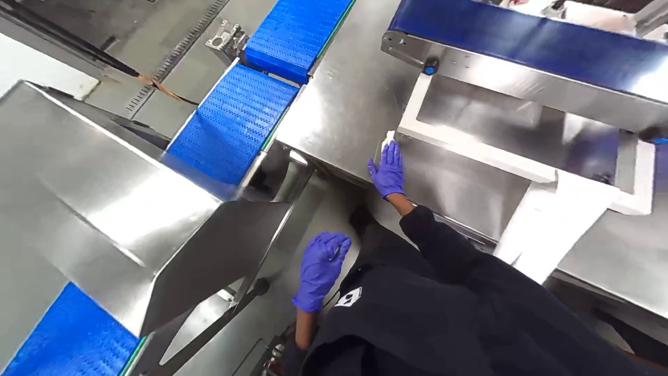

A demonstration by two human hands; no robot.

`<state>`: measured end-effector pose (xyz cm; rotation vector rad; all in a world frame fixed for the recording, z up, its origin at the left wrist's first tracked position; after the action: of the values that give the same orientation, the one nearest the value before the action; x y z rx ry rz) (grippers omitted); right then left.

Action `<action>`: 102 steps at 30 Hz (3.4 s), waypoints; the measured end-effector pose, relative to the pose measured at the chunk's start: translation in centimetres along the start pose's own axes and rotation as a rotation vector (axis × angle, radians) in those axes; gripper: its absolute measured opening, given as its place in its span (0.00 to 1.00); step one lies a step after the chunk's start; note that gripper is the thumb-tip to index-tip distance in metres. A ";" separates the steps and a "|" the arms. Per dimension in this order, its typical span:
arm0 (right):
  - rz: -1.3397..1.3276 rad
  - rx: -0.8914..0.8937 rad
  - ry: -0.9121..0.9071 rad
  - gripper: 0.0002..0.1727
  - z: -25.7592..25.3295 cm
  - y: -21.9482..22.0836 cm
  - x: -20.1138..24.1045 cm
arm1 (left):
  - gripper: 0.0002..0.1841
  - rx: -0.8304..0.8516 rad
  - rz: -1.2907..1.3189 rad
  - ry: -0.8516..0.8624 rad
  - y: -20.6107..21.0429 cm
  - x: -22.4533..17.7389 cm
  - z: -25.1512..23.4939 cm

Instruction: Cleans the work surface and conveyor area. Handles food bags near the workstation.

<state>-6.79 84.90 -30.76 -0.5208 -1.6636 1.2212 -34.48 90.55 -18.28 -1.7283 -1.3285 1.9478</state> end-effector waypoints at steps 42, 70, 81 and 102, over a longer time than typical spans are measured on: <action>-0.217 -0.230 0.266 0.29 -25.6 0.2 7.0 | 0.14 -0.097 0.012 0.085 -11.2 8.6 -17.3; -0.107 0.481 -0.883 0.21 -11.9 14.5 28.1 | 0.14 0.039 0.144 0.223 -9.6 7.3 -16.1; -0.686 0.465 -0.263 0.21 -7.2 4.3 23.2 | 0.14 0.037 0.171 0.210 -10.1 7.7 -13.8; 0.078 0.258 -0.567 0.29 -2.9 9.3 19.1 | 0.13 0.188 0.233 0.337 -7.1 6.6 -15.1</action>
<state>-14.43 104.90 -30.40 -0.0758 -1.9147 1.7222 -25.87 106.09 -16.14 -2.0735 -0.8360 1.7196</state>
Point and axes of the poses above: each hand's wrist, its own z-axis away from the middle knuckle, its own y-axis out of the palm, x = y × z, the point moved 6 cm from there along -z, towards the middle knuckle
